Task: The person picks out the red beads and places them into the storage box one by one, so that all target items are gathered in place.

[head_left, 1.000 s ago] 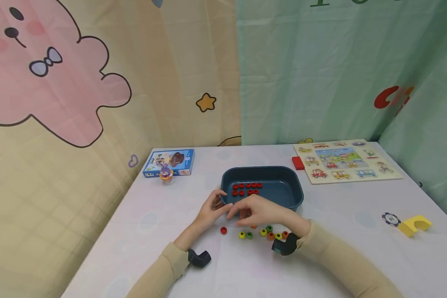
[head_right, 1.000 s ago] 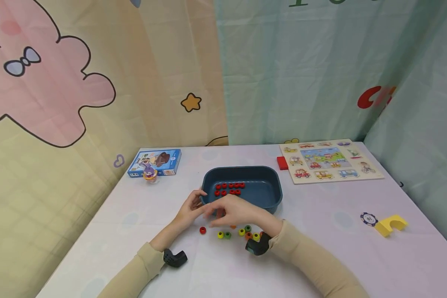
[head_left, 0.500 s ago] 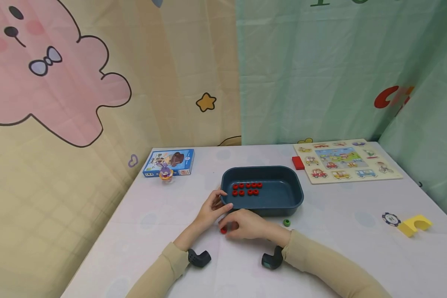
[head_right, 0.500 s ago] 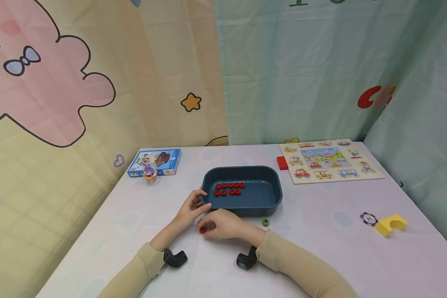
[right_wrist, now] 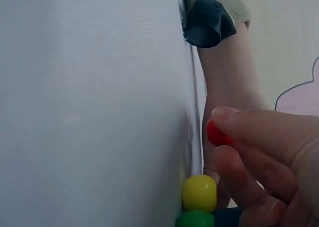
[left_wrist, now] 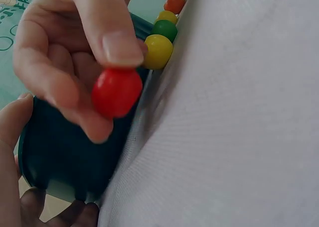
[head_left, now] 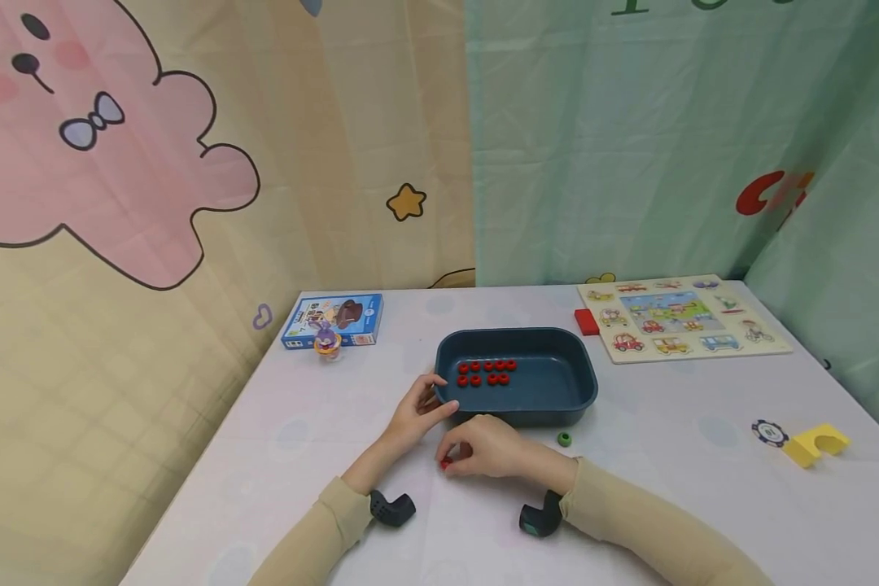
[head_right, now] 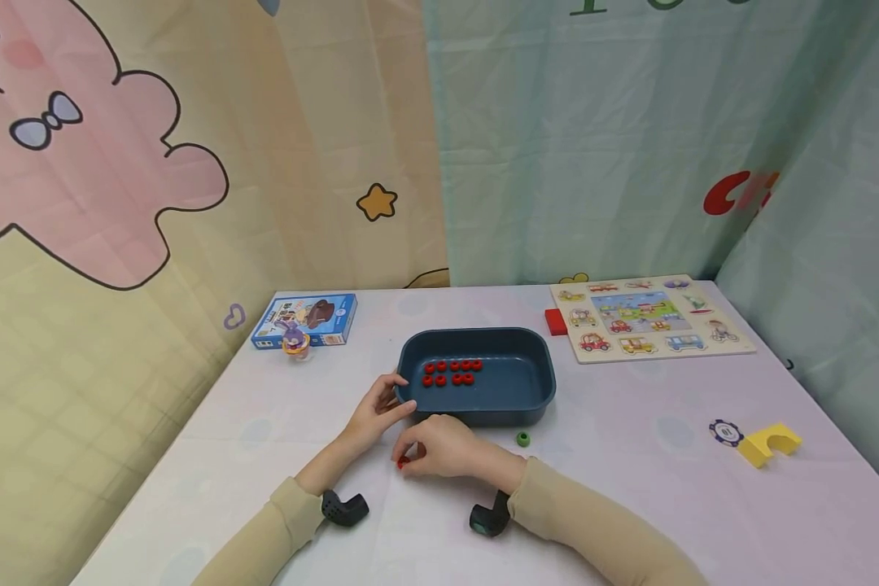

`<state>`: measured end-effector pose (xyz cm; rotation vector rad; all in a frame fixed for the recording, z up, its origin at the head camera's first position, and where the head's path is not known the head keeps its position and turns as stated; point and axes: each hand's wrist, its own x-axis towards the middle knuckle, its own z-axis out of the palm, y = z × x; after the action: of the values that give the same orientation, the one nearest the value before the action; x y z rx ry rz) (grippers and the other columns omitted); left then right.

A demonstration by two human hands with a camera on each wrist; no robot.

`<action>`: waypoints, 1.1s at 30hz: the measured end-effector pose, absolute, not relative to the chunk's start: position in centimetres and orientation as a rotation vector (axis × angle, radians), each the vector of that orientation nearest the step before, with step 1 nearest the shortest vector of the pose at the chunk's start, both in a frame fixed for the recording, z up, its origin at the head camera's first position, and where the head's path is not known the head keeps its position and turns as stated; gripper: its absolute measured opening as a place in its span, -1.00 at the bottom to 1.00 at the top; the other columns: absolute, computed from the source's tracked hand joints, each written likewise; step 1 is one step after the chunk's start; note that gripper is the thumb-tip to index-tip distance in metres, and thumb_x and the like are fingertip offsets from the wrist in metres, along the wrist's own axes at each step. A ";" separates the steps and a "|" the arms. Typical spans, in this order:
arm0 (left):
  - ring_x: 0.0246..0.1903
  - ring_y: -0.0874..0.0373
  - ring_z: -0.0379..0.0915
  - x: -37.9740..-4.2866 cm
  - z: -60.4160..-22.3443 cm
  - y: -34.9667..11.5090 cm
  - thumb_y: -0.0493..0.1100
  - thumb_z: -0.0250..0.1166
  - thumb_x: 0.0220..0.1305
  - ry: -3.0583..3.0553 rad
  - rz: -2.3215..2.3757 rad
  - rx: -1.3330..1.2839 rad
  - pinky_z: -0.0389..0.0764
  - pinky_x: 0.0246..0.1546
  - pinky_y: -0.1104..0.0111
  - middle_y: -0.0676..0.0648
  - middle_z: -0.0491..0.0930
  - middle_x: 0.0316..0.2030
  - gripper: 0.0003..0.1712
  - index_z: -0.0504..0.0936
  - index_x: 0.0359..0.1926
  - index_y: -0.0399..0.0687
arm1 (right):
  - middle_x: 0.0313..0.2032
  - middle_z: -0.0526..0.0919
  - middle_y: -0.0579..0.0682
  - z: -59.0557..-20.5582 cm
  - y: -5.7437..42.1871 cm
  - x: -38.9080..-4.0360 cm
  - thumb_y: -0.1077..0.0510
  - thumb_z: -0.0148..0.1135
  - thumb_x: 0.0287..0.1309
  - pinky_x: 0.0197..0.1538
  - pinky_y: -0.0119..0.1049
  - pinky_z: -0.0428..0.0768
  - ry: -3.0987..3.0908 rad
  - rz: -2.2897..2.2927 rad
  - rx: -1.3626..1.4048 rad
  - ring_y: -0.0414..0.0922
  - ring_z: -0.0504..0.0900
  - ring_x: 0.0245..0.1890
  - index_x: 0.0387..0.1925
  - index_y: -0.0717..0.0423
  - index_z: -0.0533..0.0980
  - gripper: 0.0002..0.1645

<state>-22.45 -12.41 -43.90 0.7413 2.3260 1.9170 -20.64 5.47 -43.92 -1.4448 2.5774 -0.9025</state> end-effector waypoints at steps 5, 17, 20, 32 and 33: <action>0.17 -0.14 0.16 -22.3 -43.8 -12.3 -0.19 0.22 0.16 2.356 1.894 0.696 0.27 0.11 0.08 -0.34 0.07 0.25 -0.51 0.24 0.03 -0.29 | -0.54 0.52 -0.43 -42.2 7.1 -19.3 0.01 0.32 -0.06 -0.50 -0.59 0.41 2.486 -0.858 -1.432 -0.49 0.42 -0.56 -0.31 -0.17 0.59 -0.81; 0.19 -0.05 0.14 -22.5 -44.1 -12.3 -0.09 0.24 0.14 2.367 1.878 0.603 0.28 0.12 0.17 -0.25 0.04 0.28 -0.47 0.27 0.05 -0.22 | -0.39 0.57 -0.33 -35.6 13.8 -22.2 -0.03 0.29 -0.03 -0.48 -0.45 0.50 2.509 -0.851 -1.363 -0.35 0.48 -0.48 -0.25 -0.20 0.56 -0.77; 0.19 0.01 0.16 -23.2 -45.2 -12.5 -0.03 0.27 0.10 2.382 1.892 0.588 0.31 0.11 0.22 -0.16 0.08 0.28 -0.50 0.31 0.02 -0.07 | -0.34 0.59 -0.25 -34.0 15.1 -24.1 -0.06 0.29 -0.03 -0.47 -0.41 0.52 2.588 -0.858 -1.296 -0.30 0.49 -0.46 -0.23 -0.11 0.57 -0.72; 0.20 -0.09 0.12 -22.5 -44.3 -12.4 -0.12 0.25 0.13 2.359 1.901 0.625 0.29 0.12 0.14 -0.26 0.03 0.29 -0.54 0.30 0.00 -0.14 | -0.30 0.62 -0.13 -34.5 17.4 -32.3 0.07 0.31 -0.03 -0.24 -0.28 0.54 2.638 -1.015 -1.085 -0.21 0.55 -0.36 -0.22 0.11 0.57 -0.69; 0.20 -0.10 0.11 -22.4 -44.1 -12.3 -0.13 0.25 0.13 2.352 1.905 0.623 0.28 0.12 0.13 -0.27 0.02 0.29 -0.53 0.30 0.01 -0.16 | -0.31 0.62 -0.12 -35.0 17.5 -32.7 0.07 0.32 -0.04 -0.23 -0.27 0.55 2.635 -1.021 -1.066 -0.20 0.55 -0.35 -0.22 0.11 0.57 -0.69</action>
<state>-22.44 -12.35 -44.11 0.6225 2.3522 1.9047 -32.71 17.47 -35.02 -1.0658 2.6348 -1.0212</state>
